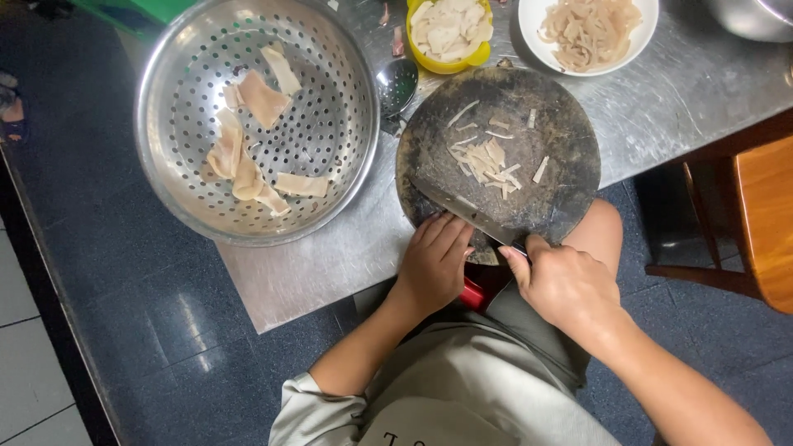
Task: Slicing cooked pork skin into thin strips on a wooden cutting board using a knife.
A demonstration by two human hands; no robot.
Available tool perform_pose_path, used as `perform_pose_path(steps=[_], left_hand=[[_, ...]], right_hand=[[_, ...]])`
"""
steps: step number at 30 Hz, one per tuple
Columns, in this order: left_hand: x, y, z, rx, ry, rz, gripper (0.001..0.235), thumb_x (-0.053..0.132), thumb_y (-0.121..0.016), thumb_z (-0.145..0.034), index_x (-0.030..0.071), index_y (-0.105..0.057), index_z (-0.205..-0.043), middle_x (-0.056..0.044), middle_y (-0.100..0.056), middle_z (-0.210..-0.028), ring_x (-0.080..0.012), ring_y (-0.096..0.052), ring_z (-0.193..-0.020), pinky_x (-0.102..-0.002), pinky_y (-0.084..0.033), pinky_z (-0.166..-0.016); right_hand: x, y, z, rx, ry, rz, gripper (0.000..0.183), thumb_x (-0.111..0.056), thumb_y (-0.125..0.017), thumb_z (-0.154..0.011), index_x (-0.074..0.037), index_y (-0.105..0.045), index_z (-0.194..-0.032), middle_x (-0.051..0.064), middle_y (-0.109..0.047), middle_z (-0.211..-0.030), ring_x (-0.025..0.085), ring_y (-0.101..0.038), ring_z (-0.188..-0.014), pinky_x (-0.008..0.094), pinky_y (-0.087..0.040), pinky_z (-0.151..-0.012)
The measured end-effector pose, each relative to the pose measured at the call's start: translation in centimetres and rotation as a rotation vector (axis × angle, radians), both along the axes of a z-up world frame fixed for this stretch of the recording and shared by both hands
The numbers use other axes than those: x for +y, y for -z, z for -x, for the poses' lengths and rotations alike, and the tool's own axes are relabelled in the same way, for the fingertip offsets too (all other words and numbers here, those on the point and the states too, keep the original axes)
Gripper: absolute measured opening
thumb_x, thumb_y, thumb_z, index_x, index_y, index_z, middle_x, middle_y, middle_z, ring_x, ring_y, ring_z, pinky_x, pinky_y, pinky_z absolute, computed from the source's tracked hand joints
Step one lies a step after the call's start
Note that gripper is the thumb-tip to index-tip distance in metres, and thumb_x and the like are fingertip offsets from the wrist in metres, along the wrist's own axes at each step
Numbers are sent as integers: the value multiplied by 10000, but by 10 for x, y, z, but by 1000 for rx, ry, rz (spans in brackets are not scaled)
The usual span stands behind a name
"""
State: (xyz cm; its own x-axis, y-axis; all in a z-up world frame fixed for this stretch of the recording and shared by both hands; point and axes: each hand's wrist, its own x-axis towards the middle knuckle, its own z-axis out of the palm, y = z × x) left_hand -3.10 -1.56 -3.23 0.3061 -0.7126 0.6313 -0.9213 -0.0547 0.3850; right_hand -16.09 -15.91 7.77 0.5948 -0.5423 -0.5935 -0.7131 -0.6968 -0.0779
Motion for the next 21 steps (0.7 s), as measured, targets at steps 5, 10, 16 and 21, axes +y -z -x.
perform_pose_path(steps=[5,10,16,21], left_hand=[[3,-2,-2,15,61,8,241,20,-501,-1012,-83,-683,-1131,-205,-686,-1083,-397,-693,-1032,-463,-565,-927],[4,-2,-5,-2,79,-6,234,-53,-515,-949,-81,-708,-1079,-188,-686,-1011,-374,-707,-973,-442,-586,-913],[1,-1,-5,25,64,55,204,-63,-490,-976,-91,-686,-1026,-173,-652,-974,-371,-695,-922,-443,-599,-879],[1,-18,-5,54,65,32,187,-54,-583,-966,-99,-675,-1122,-181,-656,-1013,-369,-697,-960,-459,-608,-896]], right_hand=[[3,0,-11,17,-6,-30,605,-633,-314,-1025,-174,-675,-1184,195,-770,-911,428,-763,-948,549,-600,-828],[5,6,-23,19,-30,-33,619,-646,-309,-1020,-167,-672,-1168,188,-770,-895,420,-767,-929,546,-601,-820],[7,4,-43,-55,-72,-28,605,-643,-309,-1020,-183,-677,-1159,189,-768,-861,414,-775,-891,544,-610,-772],[-2,-29,-22,-23,-32,-54,596,-599,-347,-1034,-122,-684,-1152,226,-772,-860,453,-767,-900,564,-613,-776]])
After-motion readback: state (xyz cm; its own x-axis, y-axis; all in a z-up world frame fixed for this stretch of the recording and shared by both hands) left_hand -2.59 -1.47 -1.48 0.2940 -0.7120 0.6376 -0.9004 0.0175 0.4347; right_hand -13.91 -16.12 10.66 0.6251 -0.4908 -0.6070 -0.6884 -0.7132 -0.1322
